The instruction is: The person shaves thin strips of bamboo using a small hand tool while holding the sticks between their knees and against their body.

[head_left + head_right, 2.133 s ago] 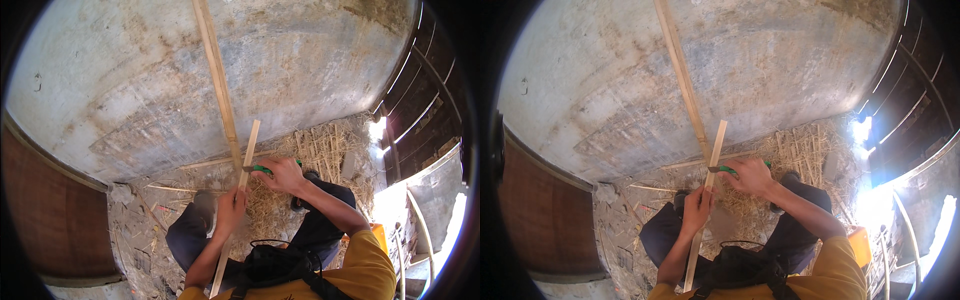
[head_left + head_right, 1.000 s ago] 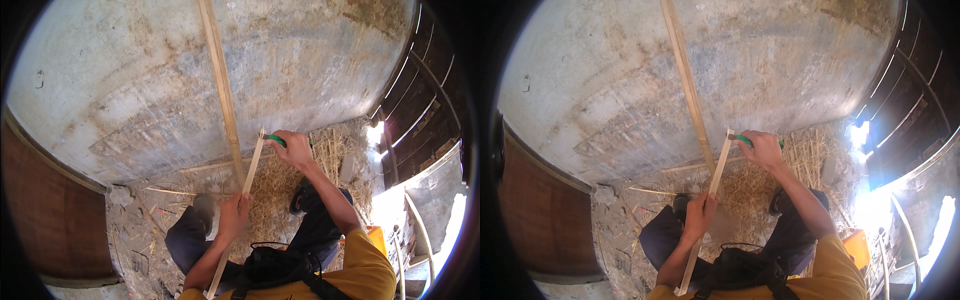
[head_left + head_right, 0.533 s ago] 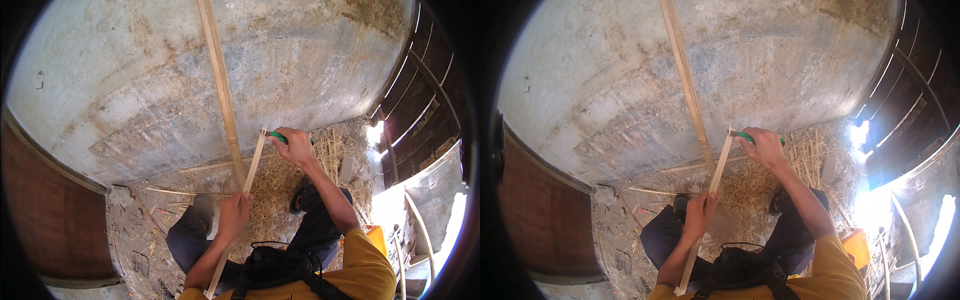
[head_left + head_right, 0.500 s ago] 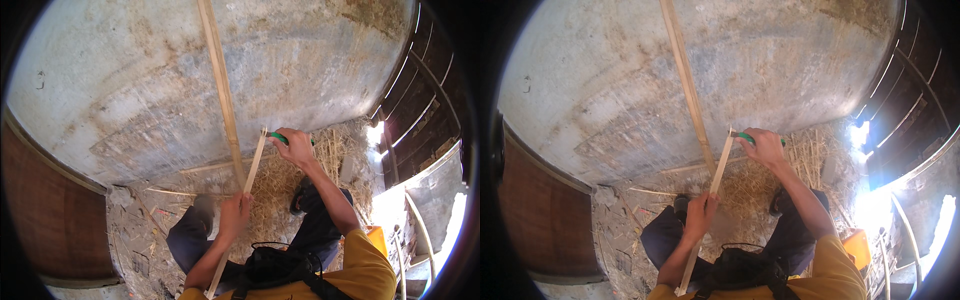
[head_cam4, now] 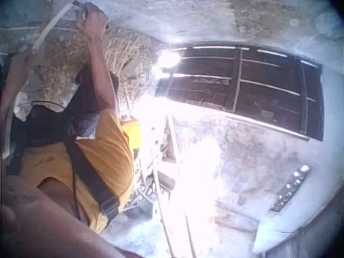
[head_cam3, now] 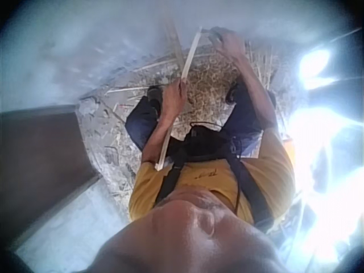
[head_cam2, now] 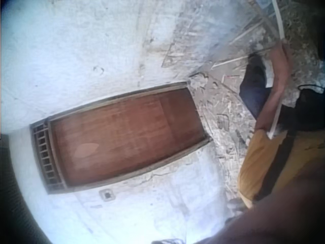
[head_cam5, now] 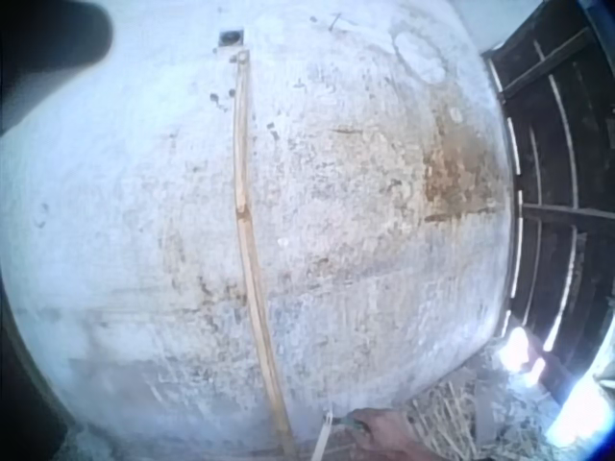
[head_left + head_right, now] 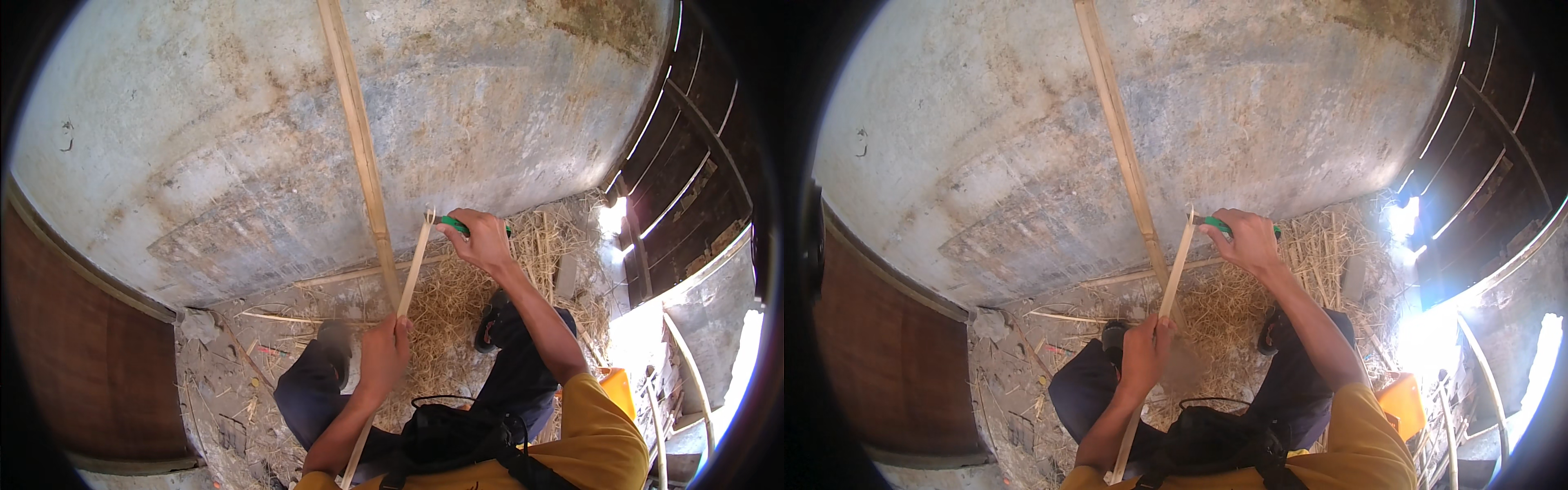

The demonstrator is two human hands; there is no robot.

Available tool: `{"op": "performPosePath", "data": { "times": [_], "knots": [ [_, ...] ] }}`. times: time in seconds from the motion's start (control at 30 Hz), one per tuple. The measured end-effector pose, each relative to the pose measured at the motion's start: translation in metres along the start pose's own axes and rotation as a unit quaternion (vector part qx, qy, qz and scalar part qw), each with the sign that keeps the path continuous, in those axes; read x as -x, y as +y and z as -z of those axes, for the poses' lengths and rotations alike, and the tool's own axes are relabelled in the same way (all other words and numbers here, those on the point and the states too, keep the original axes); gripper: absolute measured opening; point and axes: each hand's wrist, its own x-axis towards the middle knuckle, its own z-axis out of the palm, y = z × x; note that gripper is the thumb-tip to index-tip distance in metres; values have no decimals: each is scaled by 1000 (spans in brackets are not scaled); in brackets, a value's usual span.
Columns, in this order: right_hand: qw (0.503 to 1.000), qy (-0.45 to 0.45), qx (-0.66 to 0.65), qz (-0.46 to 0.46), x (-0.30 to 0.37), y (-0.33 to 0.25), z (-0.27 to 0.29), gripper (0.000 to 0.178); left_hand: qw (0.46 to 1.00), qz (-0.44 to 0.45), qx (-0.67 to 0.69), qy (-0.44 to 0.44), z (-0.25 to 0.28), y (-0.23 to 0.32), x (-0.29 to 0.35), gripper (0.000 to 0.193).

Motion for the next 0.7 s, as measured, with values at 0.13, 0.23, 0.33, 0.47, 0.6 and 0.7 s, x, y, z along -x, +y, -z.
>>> {"op": "performPosePath", "data": {
  "times": [0.13,0.23,0.33,0.47,0.6,0.7],
  "knots": [
    [1000,-11,24,-12,-2,-2,-1,32,999,4,-53,6,2,3,1,24],
    [999,-8,29,-15,-1,-1,-1,32,996,74,16,-46,12,13,-3,23],
    [999,-4,25,-30,-1,-3,-2,32,991,98,57,-69,18,12,-5,23],
    [1000,-1,13,-17,-5,-5,-5,32,995,-32,-87,36,2,-4,3,25],
    [999,8,15,-35,-1,3,-8,33,989,104,80,-74,22,10,-6,26],
    [979,9,31,-202,-26,36,14,34,976,121,104,-149,30,12,5,29]
  ]
}}
